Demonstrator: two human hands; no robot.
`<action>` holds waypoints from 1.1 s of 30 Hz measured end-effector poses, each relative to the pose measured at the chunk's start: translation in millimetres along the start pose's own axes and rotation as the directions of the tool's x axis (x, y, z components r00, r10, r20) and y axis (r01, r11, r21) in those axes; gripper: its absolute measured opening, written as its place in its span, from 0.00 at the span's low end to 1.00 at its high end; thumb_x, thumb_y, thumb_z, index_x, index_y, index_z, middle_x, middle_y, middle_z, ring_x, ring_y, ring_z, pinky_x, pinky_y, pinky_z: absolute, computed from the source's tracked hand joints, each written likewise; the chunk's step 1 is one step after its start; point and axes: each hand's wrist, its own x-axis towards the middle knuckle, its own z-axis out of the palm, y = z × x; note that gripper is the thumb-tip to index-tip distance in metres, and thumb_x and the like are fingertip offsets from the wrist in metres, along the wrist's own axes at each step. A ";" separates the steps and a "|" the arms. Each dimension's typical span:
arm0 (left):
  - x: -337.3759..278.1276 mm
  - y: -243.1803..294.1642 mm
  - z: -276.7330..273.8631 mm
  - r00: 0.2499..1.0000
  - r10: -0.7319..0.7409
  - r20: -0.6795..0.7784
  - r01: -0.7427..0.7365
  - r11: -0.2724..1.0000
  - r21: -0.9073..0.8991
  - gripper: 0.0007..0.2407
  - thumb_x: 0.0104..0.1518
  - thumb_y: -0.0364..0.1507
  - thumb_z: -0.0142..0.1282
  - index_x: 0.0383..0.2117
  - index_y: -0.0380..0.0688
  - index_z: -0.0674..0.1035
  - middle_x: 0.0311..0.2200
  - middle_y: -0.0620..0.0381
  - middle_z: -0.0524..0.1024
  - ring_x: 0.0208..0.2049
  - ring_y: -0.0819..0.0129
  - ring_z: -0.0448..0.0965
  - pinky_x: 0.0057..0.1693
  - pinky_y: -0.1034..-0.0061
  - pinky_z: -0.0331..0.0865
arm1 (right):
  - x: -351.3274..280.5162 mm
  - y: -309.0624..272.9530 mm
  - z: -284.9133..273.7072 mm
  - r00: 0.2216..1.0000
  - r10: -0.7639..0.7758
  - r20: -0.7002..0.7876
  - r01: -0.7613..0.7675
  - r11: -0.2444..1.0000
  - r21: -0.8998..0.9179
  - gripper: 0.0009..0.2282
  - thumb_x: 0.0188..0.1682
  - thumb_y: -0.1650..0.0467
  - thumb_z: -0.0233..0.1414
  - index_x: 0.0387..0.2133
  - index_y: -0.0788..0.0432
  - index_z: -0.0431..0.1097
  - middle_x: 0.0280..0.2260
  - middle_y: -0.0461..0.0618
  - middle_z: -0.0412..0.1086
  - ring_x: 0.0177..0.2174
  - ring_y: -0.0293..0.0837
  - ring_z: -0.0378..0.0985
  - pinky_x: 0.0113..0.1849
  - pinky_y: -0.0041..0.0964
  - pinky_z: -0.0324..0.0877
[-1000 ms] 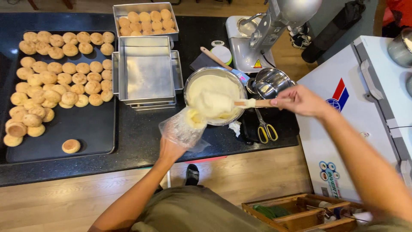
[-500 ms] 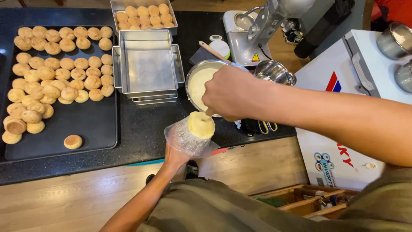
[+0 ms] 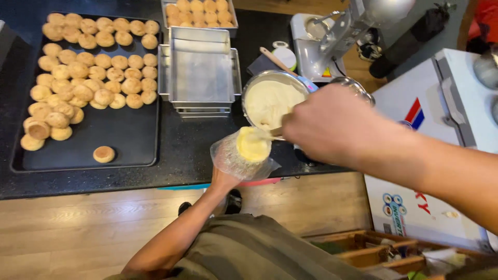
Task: Filling baked cream puff shells with cream using a pastry piping bag.
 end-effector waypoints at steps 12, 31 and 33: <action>8.7 19.0 -11.4 0.992 -0.060 0.109 0.066 0.997 -0.050 0.27 0.48 0.31 0.71 0.56 0.35 0.75 0.52 0.48 0.80 0.54 0.60 0.81 0.60 0.69 0.72 | -22.2 14.0 -27.5 0.999 0.033 -0.042 -0.034 0.999 -0.021 0.08 0.51 0.64 0.51 0.28 0.52 0.74 0.24 0.48 0.75 0.24 0.49 0.80 0.23 0.44 0.73; -17.5 -69.6 7.0 0.933 -0.318 0.169 0.325 0.946 -0.016 0.28 0.43 0.33 0.76 0.51 0.38 0.77 0.46 0.50 0.82 0.46 0.64 0.83 0.54 0.69 0.76 | -59.2 68.4 100.4 0.920 0.082 -0.382 -0.090 0.996 -0.002 0.15 0.50 0.58 0.53 0.20 0.52 0.73 0.16 0.44 0.69 0.19 0.47 0.76 0.22 0.43 0.71; -16.7 -74.5 13.2 0.951 -0.248 0.186 0.253 0.967 -0.003 0.28 0.44 0.33 0.75 0.52 0.38 0.76 0.48 0.50 0.81 0.49 0.63 0.82 0.56 0.68 0.74 | -36.1 73.0 141.8 0.917 0.371 -0.144 -0.352 0.925 0.143 0.19 0.52 0.52 0.50 0.23 0.50 0.76 0.19 0.48 0.73 0.21 0.50 0.78 0.24 0.45 0.72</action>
